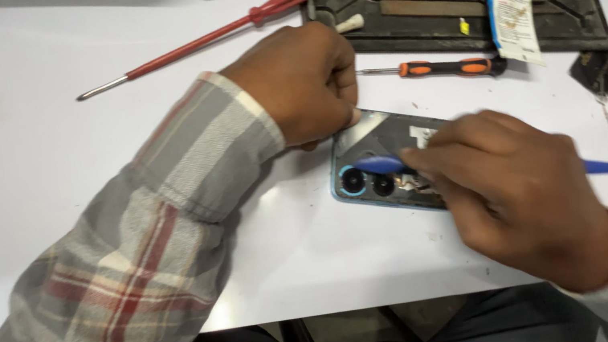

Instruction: The person unscrews the screws on the back of a smartphone with a screwdriver, pries around the back cover with a blue pry tool, and removes the back cover. They then stretch red rubber bands around the phone body, take more rubber bands from a jar, and wrap additional bands around the device.

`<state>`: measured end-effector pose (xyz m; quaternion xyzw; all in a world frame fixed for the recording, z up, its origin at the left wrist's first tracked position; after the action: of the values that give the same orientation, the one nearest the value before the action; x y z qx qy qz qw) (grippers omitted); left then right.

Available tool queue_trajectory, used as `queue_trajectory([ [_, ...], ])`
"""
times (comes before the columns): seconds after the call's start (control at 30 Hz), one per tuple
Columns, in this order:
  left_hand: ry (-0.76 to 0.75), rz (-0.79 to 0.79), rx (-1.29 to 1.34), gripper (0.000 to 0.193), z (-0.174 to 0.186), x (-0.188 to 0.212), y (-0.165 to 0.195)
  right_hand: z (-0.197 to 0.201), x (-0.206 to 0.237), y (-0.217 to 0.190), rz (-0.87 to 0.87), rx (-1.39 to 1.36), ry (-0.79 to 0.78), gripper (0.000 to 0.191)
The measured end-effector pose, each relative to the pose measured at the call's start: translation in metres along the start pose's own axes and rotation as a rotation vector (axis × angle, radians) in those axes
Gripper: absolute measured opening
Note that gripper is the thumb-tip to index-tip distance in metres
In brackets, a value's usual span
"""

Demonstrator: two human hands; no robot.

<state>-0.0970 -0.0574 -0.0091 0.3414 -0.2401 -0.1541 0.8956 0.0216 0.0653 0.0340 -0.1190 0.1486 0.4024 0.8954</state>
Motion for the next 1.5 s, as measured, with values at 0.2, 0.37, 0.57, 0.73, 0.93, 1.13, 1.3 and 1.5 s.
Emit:
queue_trajectory([
  [0.2,-0.045,0.041,0.039,0.014,-0.001,0.0,-0.001,0.009,0.003,0.01,-0.076,0.016,-0.006,0.029],
  [0.37,-0.035,0.061,0.024,0.015,-0.001,0.002,-0.003,0.007,0.021,0.001,-0.135,-0.034,0.009,0.027],
  [0.57,-0.038,0.066,0.008,0.015,-0.003,0.001,0.0,0.013,0.022,-0.002,-0.143,-0.043,0.013,0.028],
  [0.73,-0.05,0.073,0.021,0.014,-0.004,0.002,0.0,0.006,0.017,-0.012,-0.078,-0.038,0.033,0.027],
  [0.93,-0.037,0.063,0.022,0.016,-0.002,0.001,-0.002,0.008,0.021,-0.009,-0.104,-0.012,0.04,0.027],
  [1.13,-0.056,0.075,0.022,0.016,-0.003,0.002,-0.002,-0.001,0.004,-0.022,0.052,-0.049,0.027,0.029],
  [1.3,-0.075,0.093,0.044,0.015,-0.003,0.002,-0.004,-0.004,-0.017,-0.014,0.061,0.005,0.02,0.028],
  [1.5,-0.11,0.065,0.103,0.009,-0.004,0.0,-0.009,-0.004,-0.024,-0.022,0.093,-0.022,-0.003,0.027],
])
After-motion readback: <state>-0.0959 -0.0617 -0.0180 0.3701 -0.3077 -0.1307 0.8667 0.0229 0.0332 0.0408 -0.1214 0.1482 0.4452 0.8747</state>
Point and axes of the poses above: each hand's wrist, its own x-axis away from the middle knuckle, its own z-axis out of the back of the hand, y = z × x, the point moved 8 cm from there along -x, towards the middle knuckle, and after that the axes turned 13 degrees about z, right-handed, at the moved point
